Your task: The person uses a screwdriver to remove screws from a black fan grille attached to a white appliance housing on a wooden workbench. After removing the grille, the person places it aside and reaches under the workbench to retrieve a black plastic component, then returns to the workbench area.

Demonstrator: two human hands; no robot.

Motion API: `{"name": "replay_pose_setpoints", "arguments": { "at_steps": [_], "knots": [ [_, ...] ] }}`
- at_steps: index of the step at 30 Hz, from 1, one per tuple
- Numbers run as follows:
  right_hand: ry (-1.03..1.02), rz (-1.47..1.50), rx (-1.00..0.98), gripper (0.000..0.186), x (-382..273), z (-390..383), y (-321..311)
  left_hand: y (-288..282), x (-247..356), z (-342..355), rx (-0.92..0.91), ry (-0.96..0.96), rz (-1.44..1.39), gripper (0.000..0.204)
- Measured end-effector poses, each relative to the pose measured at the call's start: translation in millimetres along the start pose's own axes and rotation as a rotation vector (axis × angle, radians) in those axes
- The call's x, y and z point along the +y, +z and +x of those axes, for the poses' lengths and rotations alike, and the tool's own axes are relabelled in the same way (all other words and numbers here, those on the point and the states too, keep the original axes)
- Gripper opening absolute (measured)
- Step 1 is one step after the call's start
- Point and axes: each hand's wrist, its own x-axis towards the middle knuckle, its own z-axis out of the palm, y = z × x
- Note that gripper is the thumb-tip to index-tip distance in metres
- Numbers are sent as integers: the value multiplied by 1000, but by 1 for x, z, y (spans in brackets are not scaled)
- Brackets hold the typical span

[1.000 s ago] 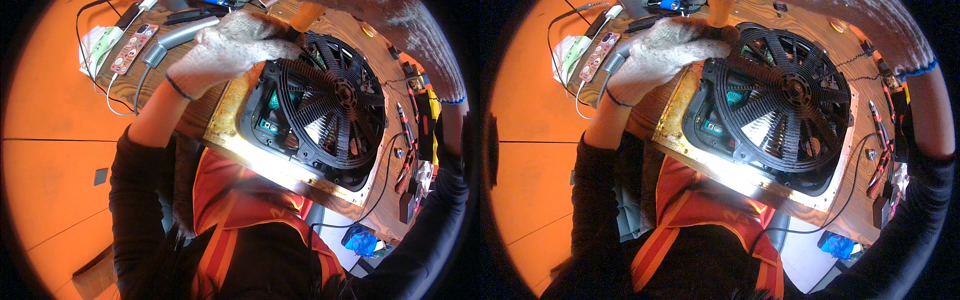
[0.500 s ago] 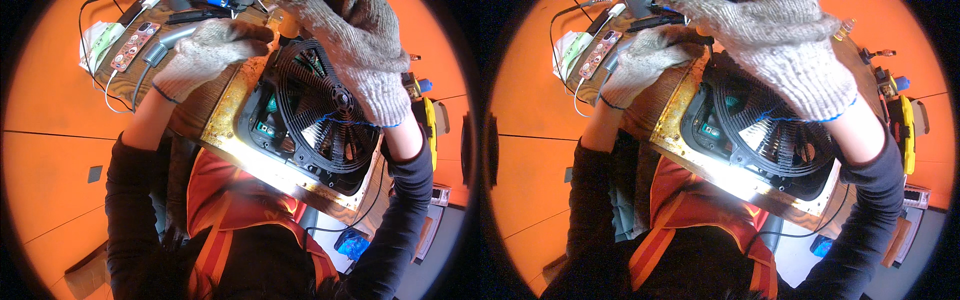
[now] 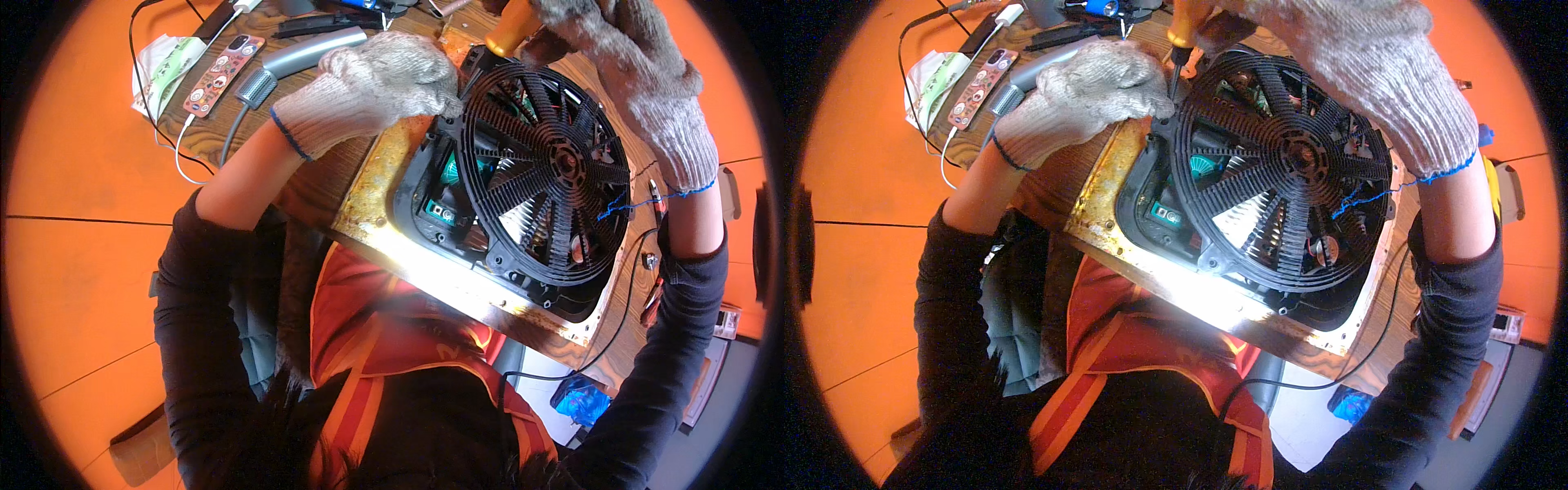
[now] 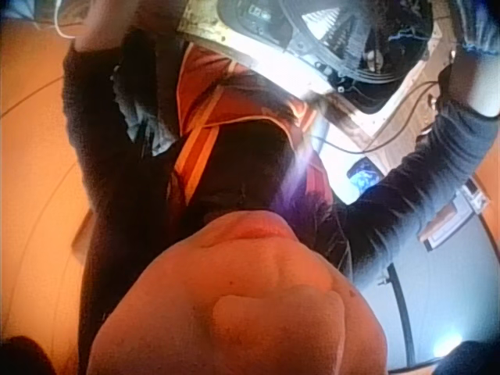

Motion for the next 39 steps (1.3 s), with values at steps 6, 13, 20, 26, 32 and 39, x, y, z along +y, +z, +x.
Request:
{"name": "replay_pose_setpoints", "arguments": {
  "at_steps": [6, 13, 20, 26, 32, 39],
  "knots": [
    [-149, -266, 357, 41, -6, -15, -15, 3, -2, 9, 38, -91, -203, 29],
    [-174, -472, 462, 45, 2, -30, -48, -9, 5, 16, -66, 72, 217, 27],
    [-144, -605, 489, 49, 9, -34, -49, -15, 16, 30, -91, 78, 293, 17],
    [-326, -1159, 425, 52, 9, -41, -52, 3, 23, 16, -24, -73, 399, 24],
    [-539, -1767, 449, 46, 11, -59, -25, -1, 59, -15, 250, -636, -307, 46],
    [-4, -576, 679, 37, 29, -45, 20, 12, 61, -22, 111, -642, -326, 54]
  ]
}}
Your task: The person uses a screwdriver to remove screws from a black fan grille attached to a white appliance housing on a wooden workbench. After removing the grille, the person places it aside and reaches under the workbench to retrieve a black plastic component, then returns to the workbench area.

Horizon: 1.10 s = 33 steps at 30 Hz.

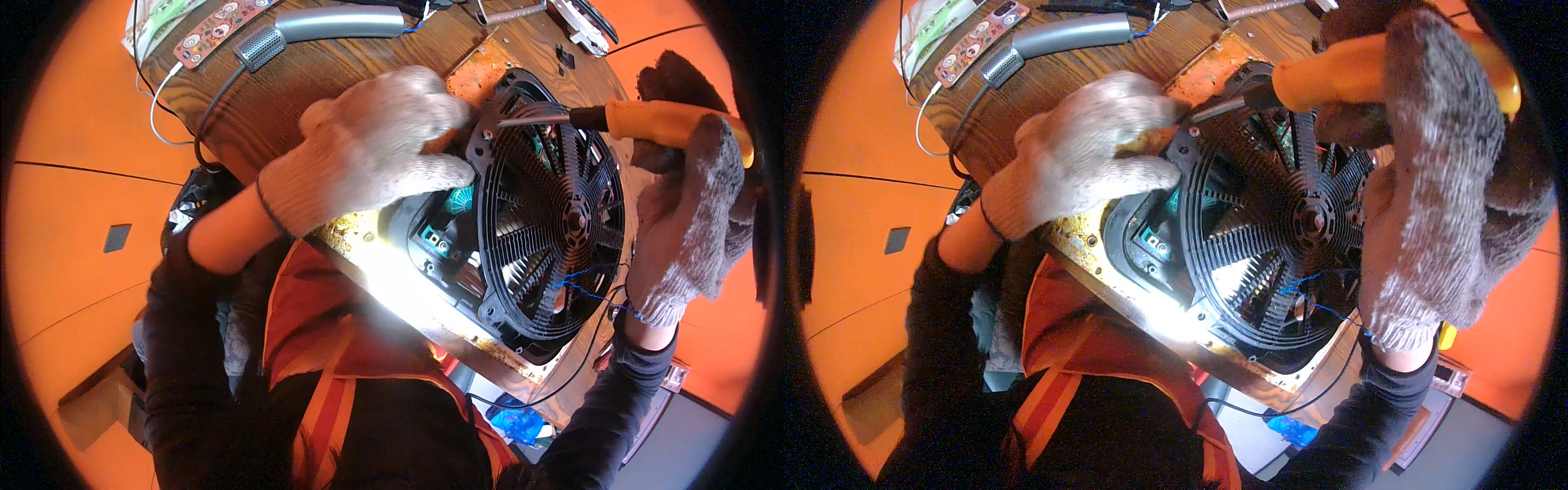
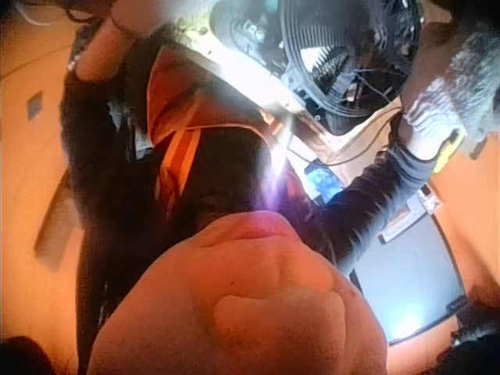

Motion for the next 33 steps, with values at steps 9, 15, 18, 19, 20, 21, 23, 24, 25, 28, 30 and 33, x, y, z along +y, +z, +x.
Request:
{"name": "replay_pose_setpoints", "arguments": {
  "at_steps": [9, 15, 18, 19, 20, 21, 23, 24, 25, 28, 30, 33],
  "knots": [
    [32, 227, -104, 46, -6, 2, -5, 1, -31, 54, -416, 173, -267, 56],
    [111, 261, -23, 45, 8, -12, -4, 15, -28, 54, -417, 251, -191, 54],
    [111, 173, -3, 56, 11, -11, 0, 19, -22, 56, -393, 298, -182, 54],
    [100, 83, 18, 69, 10, -10, 3, 19, -23, 54, -382, 308, -237, 55],
    [114, 94, 10, 70, 10, -9, 3, 18, -23, 53, -401, 265, -216, 57],
    [129, 105, 1, 71, 8, -7, 7, 13, -30, 49, -376, 239, -236, 58],
    [168, 315, -59, 53, 4, -5, 7, 9, -38, 46, -369, 237, -273, 59],
    [206, 328, -31, 47, 3, -4, 5, 8, -42, 47, -383, 255, -294, 59],
    [206, 323, -21, 47, 2, -3, 5, 8, -45, 48, -390, 276, -318, 59],
    [142, 315, -60, 46, 6, -3, -2, 10, -46, 52, -423, 306, -401, 58],
    [25, 203, -131, 46, 12, -3, -5, 11, -47, 54, -417, 329, -377, 57],
    [-184, -70, -228, 47, 16, -1, -7, 12, -47, 54, -414, 337, -382, 55]
  ]
}}
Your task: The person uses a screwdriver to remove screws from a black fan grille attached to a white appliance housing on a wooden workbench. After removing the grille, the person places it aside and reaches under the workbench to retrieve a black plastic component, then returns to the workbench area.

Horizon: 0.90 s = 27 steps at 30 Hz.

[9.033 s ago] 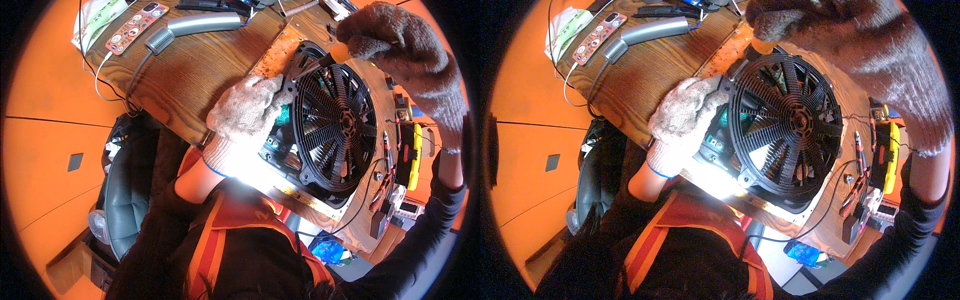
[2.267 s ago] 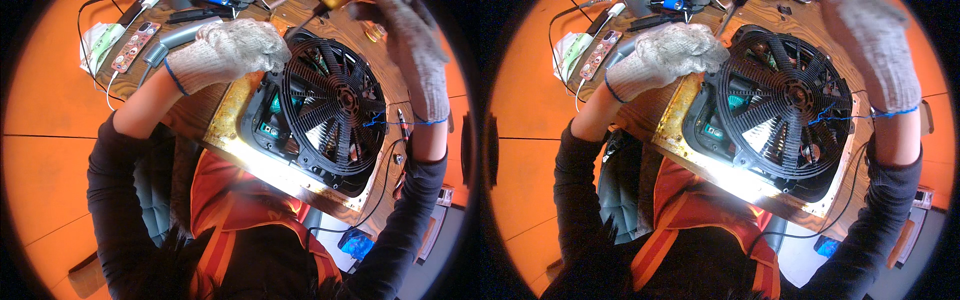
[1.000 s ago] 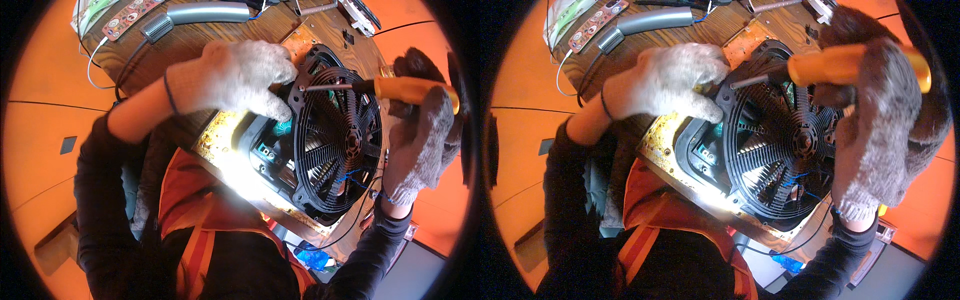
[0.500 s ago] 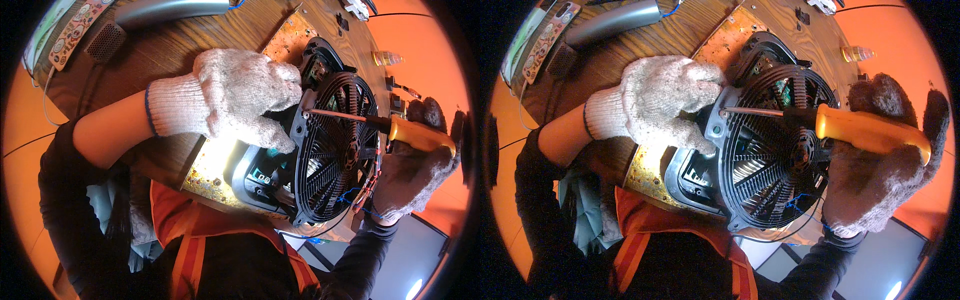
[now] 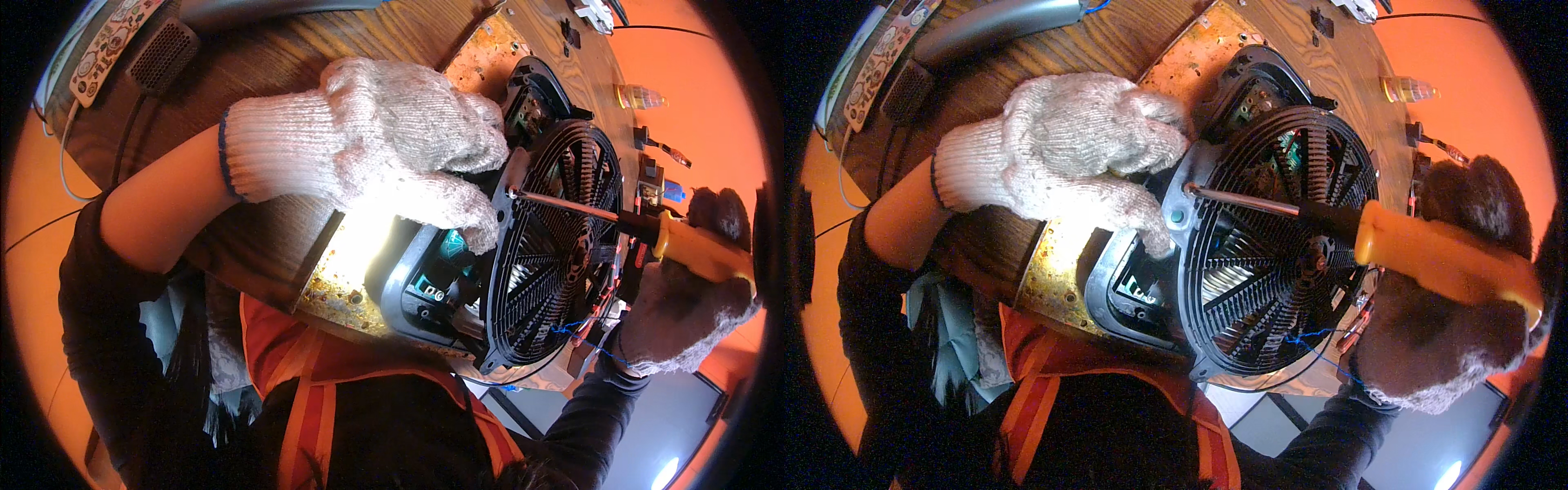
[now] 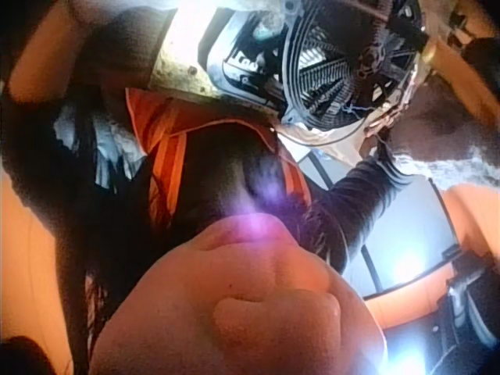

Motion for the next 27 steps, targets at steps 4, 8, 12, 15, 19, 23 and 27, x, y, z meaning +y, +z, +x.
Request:
{"name": "replay_pose_setpoints", "arguments": {
  "at_steps": [4, 8, 12, 15, 19, 23, 27],
  "knots": [
    [124, 277, 73, 58, -6, 5, 0, 1, 1, -1, 7, -11, -21, 53],
    [124, 251, 118, 57, -14, 10, -2, -3, 1, -3, -55, -46, -32, 41],
    [39, -68, 97, 55, -12, 23, -21, -2, 0, -3, -49, -34, -9, 42],
    [4, -320, 29, 54, -9, 39, -43, 1, -1, -2, 4, -9, 15, 46],
    [-8, -474, -124, 53, -6, 53, -61, 3, -1, -3, 9, -25, -14, 50],
    [10, -531, -239, 52, -8, 62, -65, 3, 1, -3, -4, -32, -31, 45],
    [21, -553, -296, 50, -10, 65, -65, 3, 2, -4, 20, -22, -24, 48]
  ]
}}
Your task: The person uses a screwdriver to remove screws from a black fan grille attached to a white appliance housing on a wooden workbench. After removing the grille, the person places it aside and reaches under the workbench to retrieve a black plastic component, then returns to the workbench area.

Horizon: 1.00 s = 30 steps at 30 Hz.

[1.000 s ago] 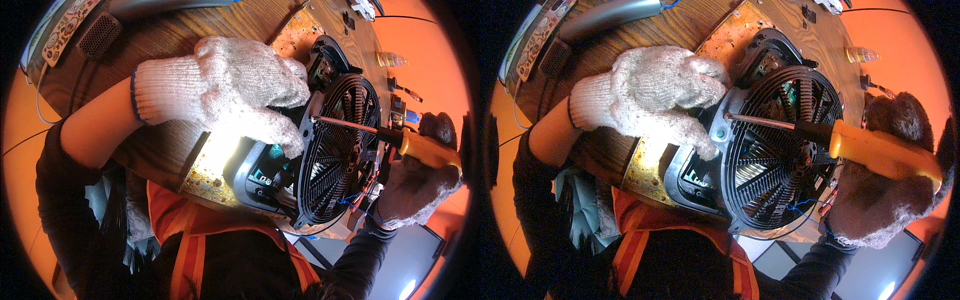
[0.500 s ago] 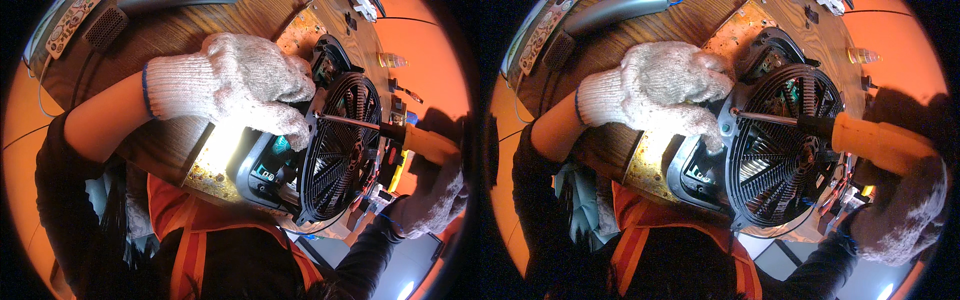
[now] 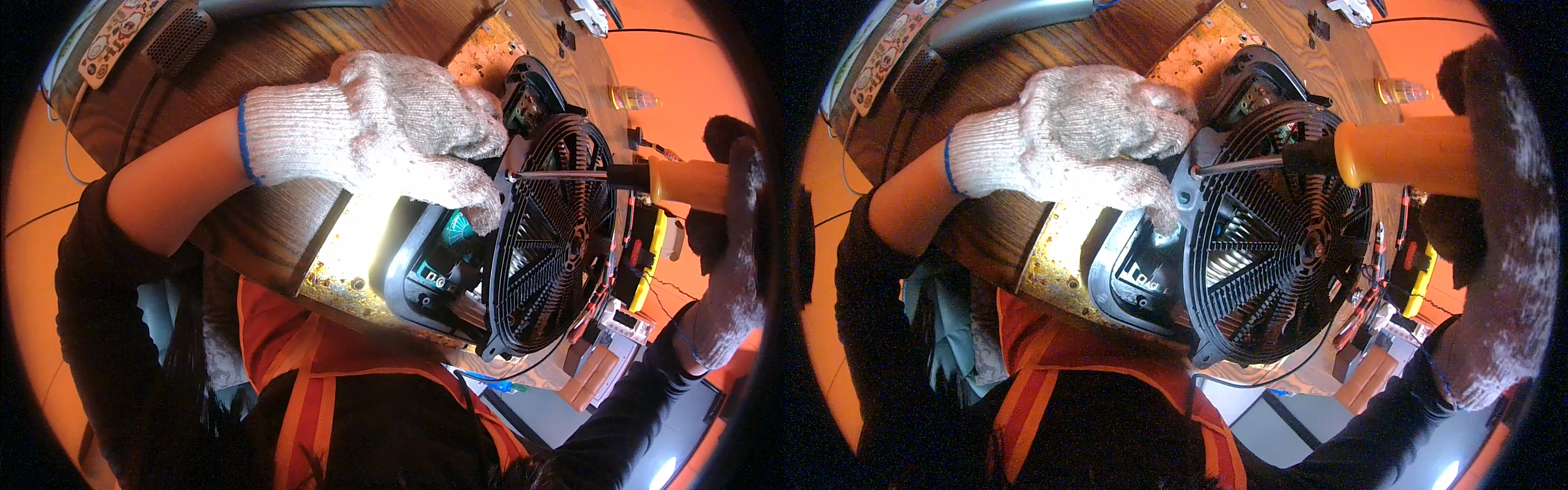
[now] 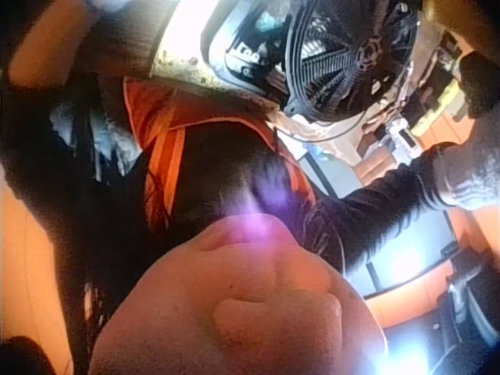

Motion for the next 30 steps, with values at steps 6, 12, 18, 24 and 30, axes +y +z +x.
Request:
{"name": "replay_pose_setpoints", "arguments": {
  "at_steps": [6, 12, 18, 24, 30],
  "knots": [
    [7, -22, -60, 49, -1, 1, -7, -1, 0, 1, 19, 43, -17, 45],
    [20, -33, -91, 47, -2, 0, -15, 1, -4, -8, 160, 207, 31, 38],
    [32, -30, -93, 45, 0, -2, -17, 3, 5, -1, 79, -141, -154, 34],
    [27, -22, -56, 43, 2, -6, -16, 0, 17, 8, 17, -334, -193, 33],
    [30, -5, 27, 42, 4, -10, -11, 6, 16, 6, 115, -278, -154, 35]
  ]
}}
